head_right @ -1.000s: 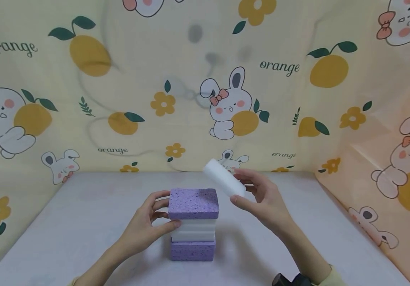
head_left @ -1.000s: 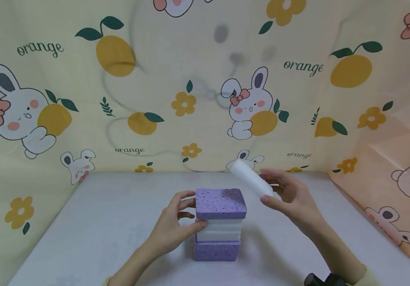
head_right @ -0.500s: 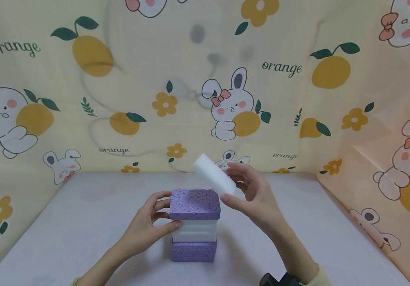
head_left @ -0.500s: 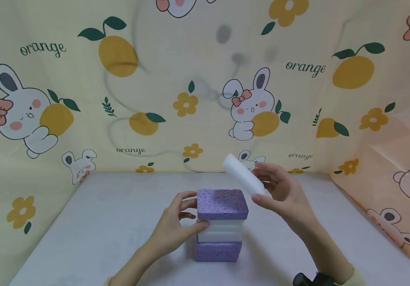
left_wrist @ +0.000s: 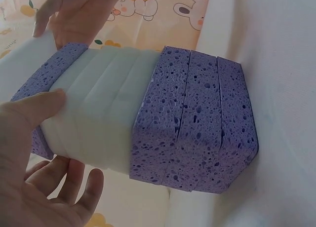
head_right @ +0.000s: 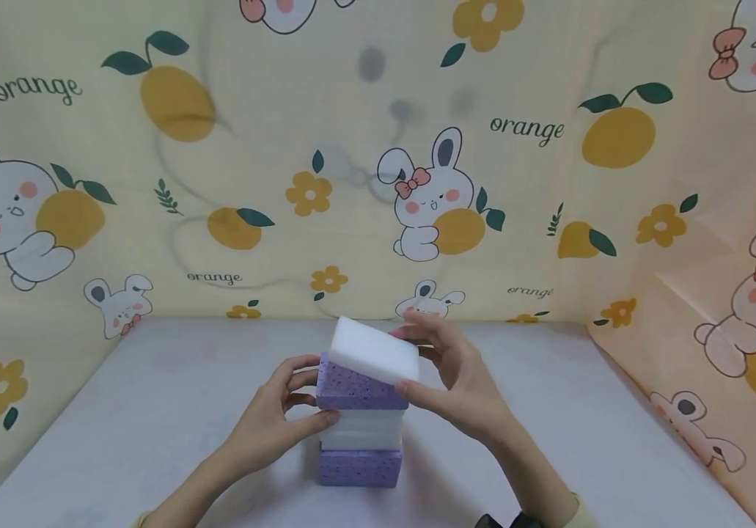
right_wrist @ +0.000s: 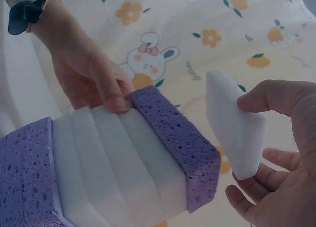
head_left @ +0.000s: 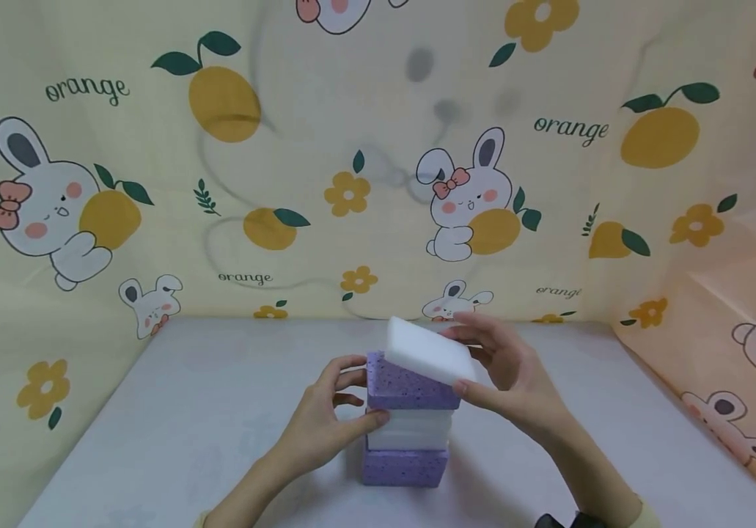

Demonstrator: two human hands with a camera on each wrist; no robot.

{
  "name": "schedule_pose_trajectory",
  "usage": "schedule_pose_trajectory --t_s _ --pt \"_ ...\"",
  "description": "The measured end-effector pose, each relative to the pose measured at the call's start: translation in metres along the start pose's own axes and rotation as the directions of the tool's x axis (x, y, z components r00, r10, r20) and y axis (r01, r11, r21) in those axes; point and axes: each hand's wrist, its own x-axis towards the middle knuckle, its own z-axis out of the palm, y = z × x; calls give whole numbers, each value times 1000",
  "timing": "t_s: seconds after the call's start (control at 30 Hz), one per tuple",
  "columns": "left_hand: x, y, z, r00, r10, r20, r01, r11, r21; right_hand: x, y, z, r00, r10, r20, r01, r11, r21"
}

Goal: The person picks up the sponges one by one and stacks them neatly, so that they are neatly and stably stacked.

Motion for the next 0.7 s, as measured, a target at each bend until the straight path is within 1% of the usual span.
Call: schedule_pose_trajectory --t_s 0.13,0.27,0.4,0.7 --pt "-1 -1 1 1000 9 3 -9 1000 -3 0 3 6 1000 12 16 -11 996 -88" --pt "-1 0 1 1000 -5 -5 5 1000 -9 0 7 11 999 -4 35 10 985 -171" --pt "-2 3 1 1000 -13 -10 13 1000 -15 0 11 13 999 -23 39 30 980 -197" --pt "-1 4 2 1000 -28 -11 28 1000 -3 -1 12 13 999 26 46 -15 976 -219"
